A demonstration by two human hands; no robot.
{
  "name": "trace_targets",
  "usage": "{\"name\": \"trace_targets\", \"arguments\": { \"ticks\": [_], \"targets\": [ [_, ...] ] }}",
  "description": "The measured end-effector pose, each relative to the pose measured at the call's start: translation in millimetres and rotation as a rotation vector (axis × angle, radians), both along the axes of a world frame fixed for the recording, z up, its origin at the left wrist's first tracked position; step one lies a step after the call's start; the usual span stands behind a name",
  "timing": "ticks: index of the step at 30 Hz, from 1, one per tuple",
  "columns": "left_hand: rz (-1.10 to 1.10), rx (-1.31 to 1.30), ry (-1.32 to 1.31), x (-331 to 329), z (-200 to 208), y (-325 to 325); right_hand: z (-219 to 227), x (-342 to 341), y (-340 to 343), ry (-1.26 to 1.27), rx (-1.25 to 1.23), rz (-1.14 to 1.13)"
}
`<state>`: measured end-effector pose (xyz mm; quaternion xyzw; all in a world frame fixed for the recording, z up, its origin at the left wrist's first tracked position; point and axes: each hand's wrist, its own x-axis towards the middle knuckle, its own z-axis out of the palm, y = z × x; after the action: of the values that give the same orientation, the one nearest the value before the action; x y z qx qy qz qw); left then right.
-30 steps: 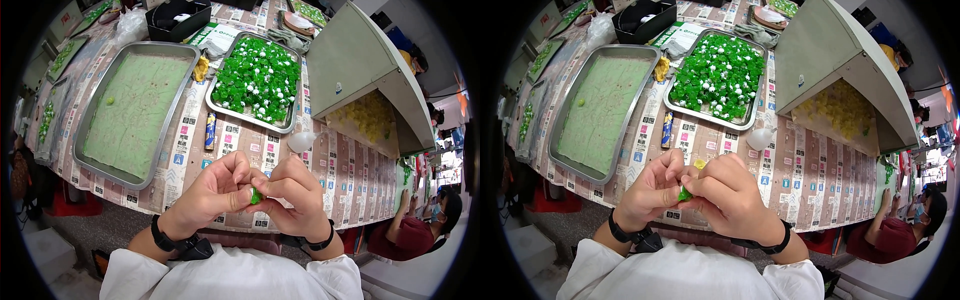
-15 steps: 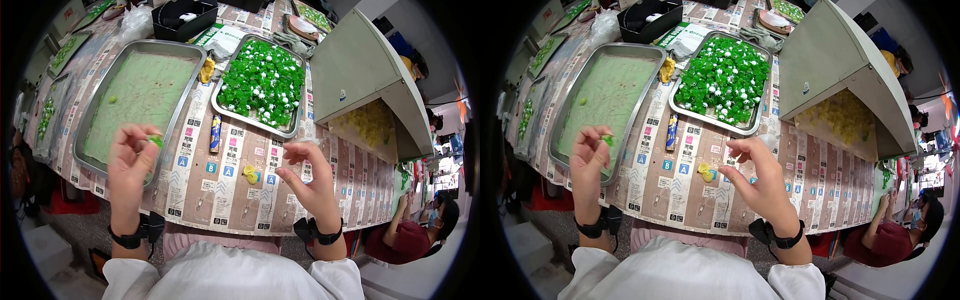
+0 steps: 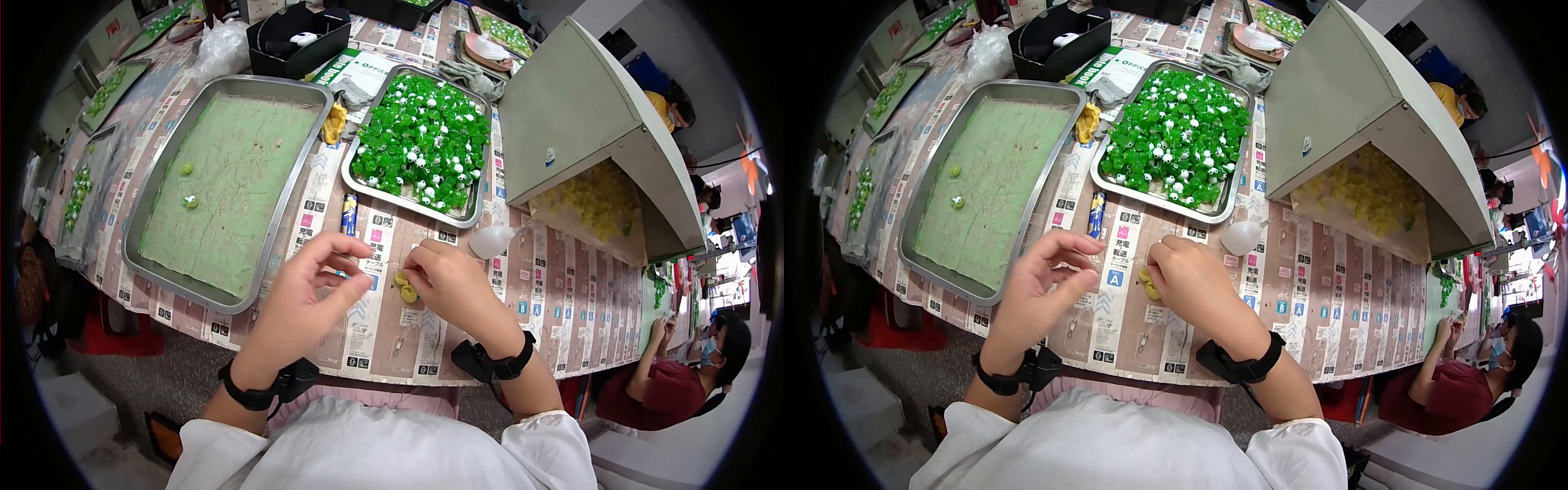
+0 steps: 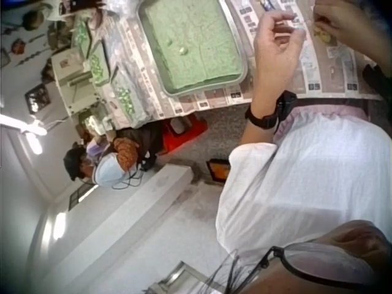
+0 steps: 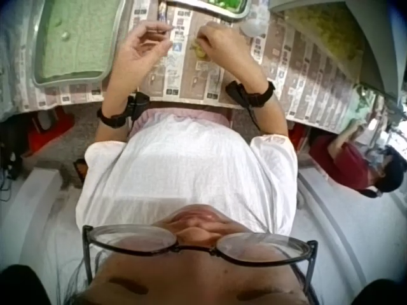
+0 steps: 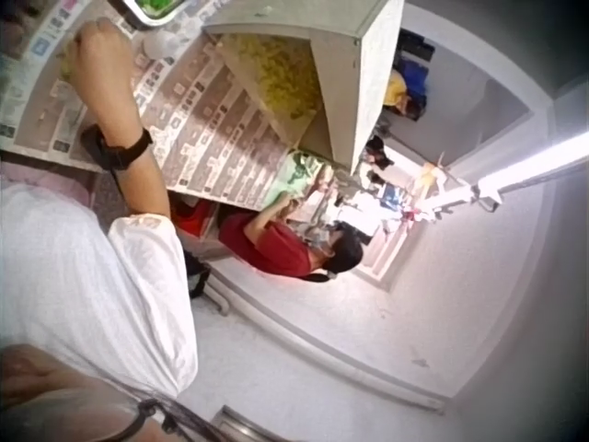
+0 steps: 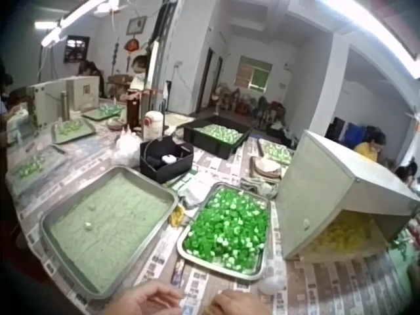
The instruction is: Assemble and glue small green and white plastic toy components together at a workshop table.
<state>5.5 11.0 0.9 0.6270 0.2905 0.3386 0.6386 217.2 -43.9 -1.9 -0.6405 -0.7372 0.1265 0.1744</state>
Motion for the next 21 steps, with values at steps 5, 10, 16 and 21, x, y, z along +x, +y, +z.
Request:
{"name": "trace_targets", "arguments": {
  "ticks": [5, 10, 16, 21],
  "targets": [
    [-0.05, -0.013, 0.066, 22.6, -11.5, -9.4, 17.5, -2.4, -2.0, 0.042, 0.179, 0.038],
    [-0.078, 0.001, 0.145, 28.0, -18.8, -4.7, 4.3, -1.1, -5.9, -0.004, 0.082, 0.104],
    [-0.114, -0.175, 0.028, 23.6, -16.6, -5.1, 5.2, -6.8, -2.5, -0.093, 0.17, 0.111],
    [-0.084, -0.336, -0.177, 23.7, -13.7, -8.9, 32.1, -18.6, -8.0, 0.032, 0.389, 0.094]
  ]
}}
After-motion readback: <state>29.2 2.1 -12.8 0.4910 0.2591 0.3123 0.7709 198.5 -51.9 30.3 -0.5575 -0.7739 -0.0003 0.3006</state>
